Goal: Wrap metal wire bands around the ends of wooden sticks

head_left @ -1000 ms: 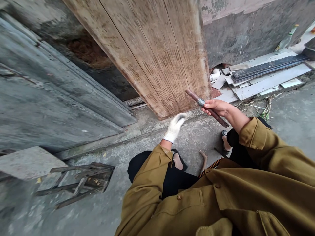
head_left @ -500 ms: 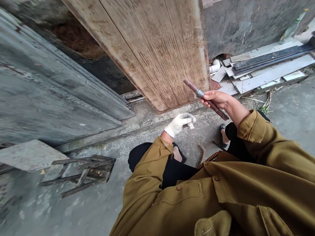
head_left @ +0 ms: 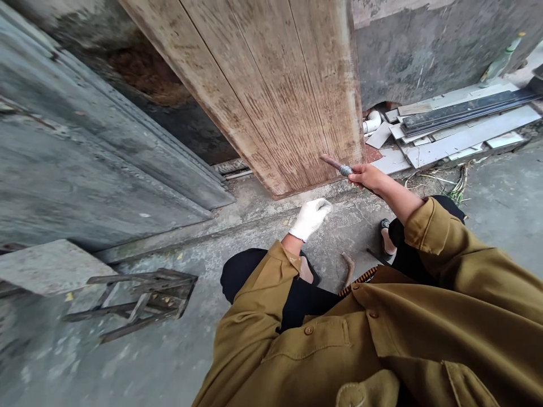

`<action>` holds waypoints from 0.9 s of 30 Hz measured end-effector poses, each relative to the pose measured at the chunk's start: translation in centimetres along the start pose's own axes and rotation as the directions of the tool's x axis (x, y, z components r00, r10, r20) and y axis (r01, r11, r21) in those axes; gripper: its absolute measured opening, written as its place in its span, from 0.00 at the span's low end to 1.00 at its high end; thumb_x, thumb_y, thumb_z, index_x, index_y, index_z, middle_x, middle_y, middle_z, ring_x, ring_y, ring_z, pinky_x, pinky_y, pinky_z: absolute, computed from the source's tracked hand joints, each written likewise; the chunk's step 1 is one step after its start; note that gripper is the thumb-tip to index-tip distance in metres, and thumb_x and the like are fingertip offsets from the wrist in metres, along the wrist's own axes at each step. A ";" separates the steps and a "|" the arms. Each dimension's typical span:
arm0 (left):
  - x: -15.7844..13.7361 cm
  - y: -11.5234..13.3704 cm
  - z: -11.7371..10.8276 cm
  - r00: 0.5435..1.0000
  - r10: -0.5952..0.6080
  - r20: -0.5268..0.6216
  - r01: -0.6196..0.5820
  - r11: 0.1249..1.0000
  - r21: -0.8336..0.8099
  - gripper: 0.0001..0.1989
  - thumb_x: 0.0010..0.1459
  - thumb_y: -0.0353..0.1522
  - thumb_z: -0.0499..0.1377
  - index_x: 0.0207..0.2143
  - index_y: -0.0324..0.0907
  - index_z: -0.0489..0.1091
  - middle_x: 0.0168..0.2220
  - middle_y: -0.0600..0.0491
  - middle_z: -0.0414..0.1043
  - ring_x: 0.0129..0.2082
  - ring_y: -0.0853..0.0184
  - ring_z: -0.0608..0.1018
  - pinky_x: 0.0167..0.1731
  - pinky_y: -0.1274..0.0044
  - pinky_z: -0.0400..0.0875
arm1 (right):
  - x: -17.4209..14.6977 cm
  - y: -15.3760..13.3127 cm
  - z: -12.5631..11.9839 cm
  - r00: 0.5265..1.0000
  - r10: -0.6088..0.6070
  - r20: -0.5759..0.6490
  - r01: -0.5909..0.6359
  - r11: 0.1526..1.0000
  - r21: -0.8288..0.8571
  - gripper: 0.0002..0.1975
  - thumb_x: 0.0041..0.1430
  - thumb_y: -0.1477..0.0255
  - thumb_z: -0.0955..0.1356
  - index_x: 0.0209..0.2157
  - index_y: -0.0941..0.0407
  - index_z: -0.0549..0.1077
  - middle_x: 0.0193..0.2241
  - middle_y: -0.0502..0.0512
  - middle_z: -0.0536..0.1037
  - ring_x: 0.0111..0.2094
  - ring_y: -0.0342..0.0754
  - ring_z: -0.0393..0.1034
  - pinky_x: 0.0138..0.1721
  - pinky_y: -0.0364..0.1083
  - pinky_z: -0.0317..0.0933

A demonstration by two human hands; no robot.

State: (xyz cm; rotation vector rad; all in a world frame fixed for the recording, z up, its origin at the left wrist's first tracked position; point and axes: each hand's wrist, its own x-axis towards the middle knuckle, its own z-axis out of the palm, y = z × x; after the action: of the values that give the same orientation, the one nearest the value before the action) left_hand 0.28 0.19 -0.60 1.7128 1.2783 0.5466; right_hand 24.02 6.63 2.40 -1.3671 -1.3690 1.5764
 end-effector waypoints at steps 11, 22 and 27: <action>-1.4 1.6 0.4 0.905 0.393 0.163 -0.361 0.504 0.785 0.14 0.64 0.29 0.50 0.42 0.37 0.74 0.33 0.42 0.71 0.37 0.58 0.74 0.39 0.69 0.64 | -1.9 1.1 4.4 0.989 0.102 0.111 0.076 0.297 -0.952 0.07 0.56 0.78 0.68 0.35 0.61 0.79 0.38 0.71 0.79 0.39 0.57 0.73 0.41 0.50 0.62; 0.8 -1.8 1.2 0.966 0.246 0.072 -0.250 0.967 0.040 0.10 0.61 0.32 0.54 0.38 0.39 0.74 0.34 0.51 0.75 0.33 0.67 0.76 0.39 0.76 0.69 | -2.6 -0.4 0.5 0.396 0.424 0.814 0.154 0.844 -0.514 0.11 0.42 0.75 0.76 0.33 0.60 0.80 0.21 0.45 0.75 0.23 0.39 0.63 0.27 0.38 0.54; 0.6 -1.0 1.3 0.990 0.135 0.048 -0.117 0.956 -0.268 0.10 0.59 0.34 0.54 0.37 0.37 0.71 0.28 0.54 0.71 0.24 0.72 0.72 0.30 0.79 0.67 | -3.3 -1.8 -0.4 0.406 0.252 0.878 0.149 0.930 -0.336 0.17 0.45 0.65 0.77 0.35 0.62 0.79 0.25 0.49 0.77 0.25 0.39 0.65 0.29 0.38 0.56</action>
State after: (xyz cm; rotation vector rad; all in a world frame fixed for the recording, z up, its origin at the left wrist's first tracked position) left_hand 1.00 0.31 -2.22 1.5805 1.0044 0.6978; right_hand 24.94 4.13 5.09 -0.6009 -2.3895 2.3700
